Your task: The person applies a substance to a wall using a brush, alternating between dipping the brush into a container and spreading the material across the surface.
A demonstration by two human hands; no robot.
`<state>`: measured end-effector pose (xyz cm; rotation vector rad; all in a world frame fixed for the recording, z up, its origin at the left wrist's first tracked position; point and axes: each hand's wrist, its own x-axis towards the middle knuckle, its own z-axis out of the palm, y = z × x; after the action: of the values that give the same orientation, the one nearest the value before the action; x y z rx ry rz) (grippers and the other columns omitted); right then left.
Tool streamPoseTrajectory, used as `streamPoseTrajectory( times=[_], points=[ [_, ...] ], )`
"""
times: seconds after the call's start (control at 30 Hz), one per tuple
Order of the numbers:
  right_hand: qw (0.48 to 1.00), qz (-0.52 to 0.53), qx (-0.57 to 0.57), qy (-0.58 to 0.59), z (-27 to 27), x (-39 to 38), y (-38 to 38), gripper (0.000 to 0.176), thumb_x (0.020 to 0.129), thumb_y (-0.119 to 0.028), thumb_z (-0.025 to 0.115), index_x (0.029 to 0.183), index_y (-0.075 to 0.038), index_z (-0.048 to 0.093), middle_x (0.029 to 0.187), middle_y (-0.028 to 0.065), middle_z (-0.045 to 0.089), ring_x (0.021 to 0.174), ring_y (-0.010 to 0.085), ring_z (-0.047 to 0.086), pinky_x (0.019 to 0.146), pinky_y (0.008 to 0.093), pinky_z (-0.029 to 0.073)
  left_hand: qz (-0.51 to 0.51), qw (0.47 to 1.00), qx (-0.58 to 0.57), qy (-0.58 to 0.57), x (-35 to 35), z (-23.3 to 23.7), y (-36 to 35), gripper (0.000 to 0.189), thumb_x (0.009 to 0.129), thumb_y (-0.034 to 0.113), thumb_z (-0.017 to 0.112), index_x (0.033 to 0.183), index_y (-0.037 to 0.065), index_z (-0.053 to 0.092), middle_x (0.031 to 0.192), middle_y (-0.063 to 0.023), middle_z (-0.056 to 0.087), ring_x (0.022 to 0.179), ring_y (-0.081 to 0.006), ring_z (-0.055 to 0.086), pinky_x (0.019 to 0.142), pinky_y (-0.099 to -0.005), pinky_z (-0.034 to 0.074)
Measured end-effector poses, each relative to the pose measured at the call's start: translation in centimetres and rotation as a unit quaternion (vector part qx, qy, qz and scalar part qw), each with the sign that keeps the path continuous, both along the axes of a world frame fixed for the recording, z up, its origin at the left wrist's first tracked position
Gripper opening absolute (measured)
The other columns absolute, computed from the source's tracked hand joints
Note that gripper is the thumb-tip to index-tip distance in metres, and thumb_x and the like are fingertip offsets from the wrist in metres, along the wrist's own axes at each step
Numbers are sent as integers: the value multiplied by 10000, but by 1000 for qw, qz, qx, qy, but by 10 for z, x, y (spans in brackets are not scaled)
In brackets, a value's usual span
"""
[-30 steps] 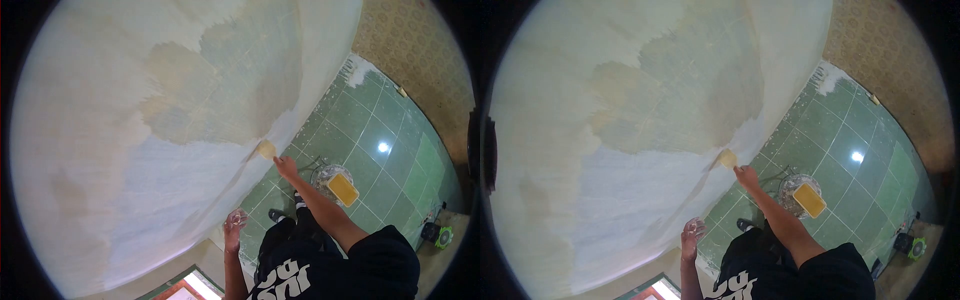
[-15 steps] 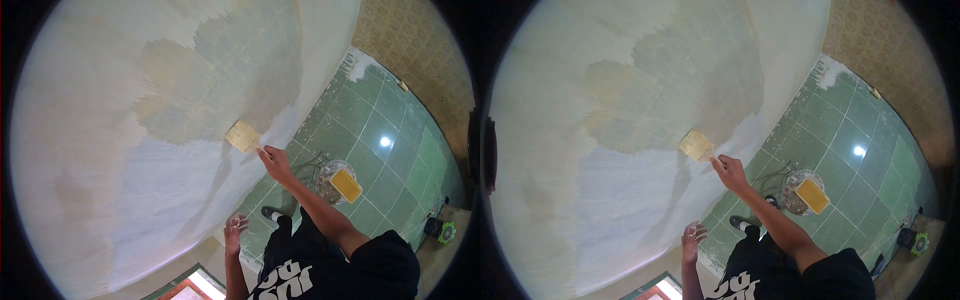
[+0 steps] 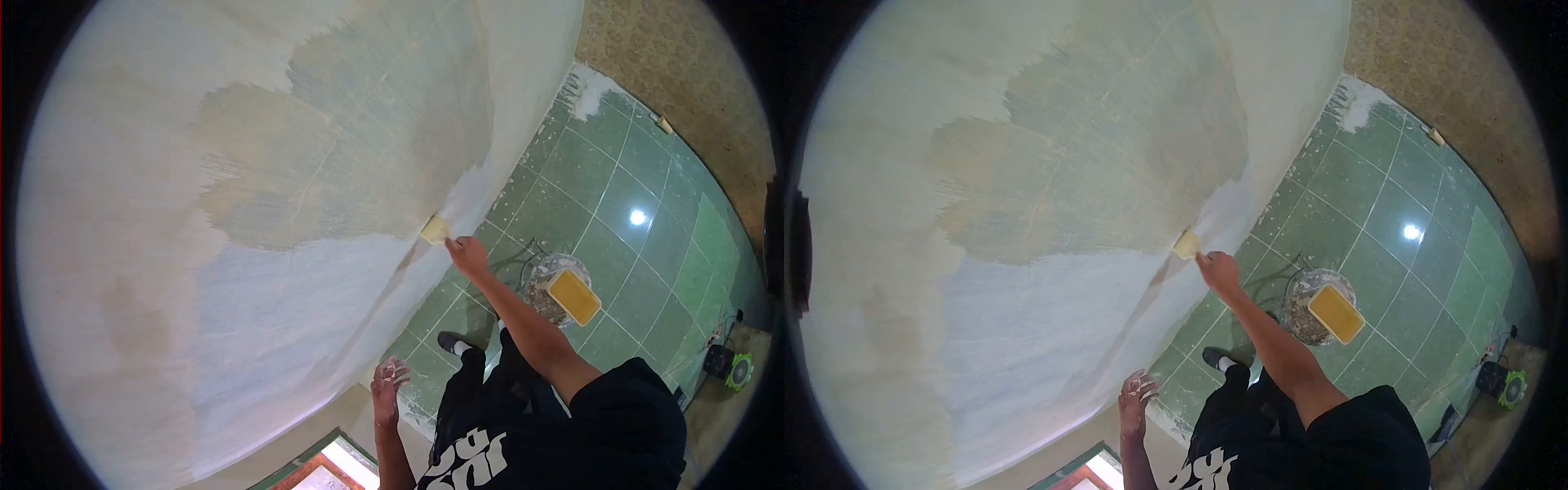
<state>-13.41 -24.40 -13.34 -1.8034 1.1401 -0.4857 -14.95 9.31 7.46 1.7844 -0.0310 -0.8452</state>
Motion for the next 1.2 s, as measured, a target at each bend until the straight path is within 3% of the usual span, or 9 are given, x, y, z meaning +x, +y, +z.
streamPoseTrajectory(
  times=[0.1,0.2,0.37,0.53,0.7,0.87,1.03,1.13,1.2],
  points=[
    [999,9,32,3,79,-4,-10,488,915,-415,607,689,17,590,646,245,543,630,453,558,569,518,408,-21,1000,-17,-14,1,-1,-4,461,1015,351,549,1352,39,517,1213,-140,623,1084,-265,645,868,-378,521],
    [994,25,-17,-101,140,-19,-13,459,930,-362,611,690,26,563,601,226,497,539,405,492,536,485,380,-31,999,-3,-8,0,-1,-19,462,1019,350,536,1356,35,515,1202,-137,631,1070,-257,649,864,-371,522],
    [962,81,99,-242,229,-32,-13,377,926,-315,652,753,17,608,599,216,502,509,360,434,514,437,354,-46,999,12,9,-1,1,-39,496,1005,381,556,1345,21,521,1190,-136,643,1049,-247,651,858,-371,521],
    [967,67,71,-235,117,-4,-9,416,941,-306,650,699,17,547,548,128,399,513,210,339,497,389,324,-57,998,18,9,1,-10,-32,485,1009,380,549,1331,19,530,1188,-132,642,1053,-241,646,861,-376,516],
    [998,52,7,-39,-3,-22,6,439,939,-386,601,731,-1,617,652,214,588,622,455,560,571,514,428,-25,1000,19,5,1,7,-43,478,1008,383,548,1331,31,536,1187,-134,645,1060,-244,641,875,-384,511],
    [999,38,12,5,-4,-26,11,472,939,-394,581,697,10,595,644,226,575,653,459,580,602,548,433,-52,998,-5,-18,0,1,-50,488,1008,396,545,1336,35,538,1198,-143,644,1063,-249,639,890,-397,508],
    [992,43,-21,-117,132,-17,-8,464,951,-358,574,687,24,578,604,225,534,572,451,485,555,520,385,-47,999,-23,-14,-3,2,-51,495,1011,401,538,1334,26,539,1199,-143,644,1059,-250,644,883,-388,514],
    [976,65,-18,-208,222,-31,-15,449,963,-333,590,701,30,557,559,190,446,495,327,392,509,452,337,-50,999,-10,-11,-2,4,-54,493,1017,394,528,1350,31,522,1206,-144,637,1063,-254,644,877,-380,517],
    [953,73,108,-275,253,-36,-14,448,967,-325,614,707,32,536,563,147,362,518,192,332,493,389,310,-53,999,6,-9,-5,6,-55,490,1022,387,521,1367,40,506,1213,-147,628,1069,-260,643,876,-376,518]
  ],
)
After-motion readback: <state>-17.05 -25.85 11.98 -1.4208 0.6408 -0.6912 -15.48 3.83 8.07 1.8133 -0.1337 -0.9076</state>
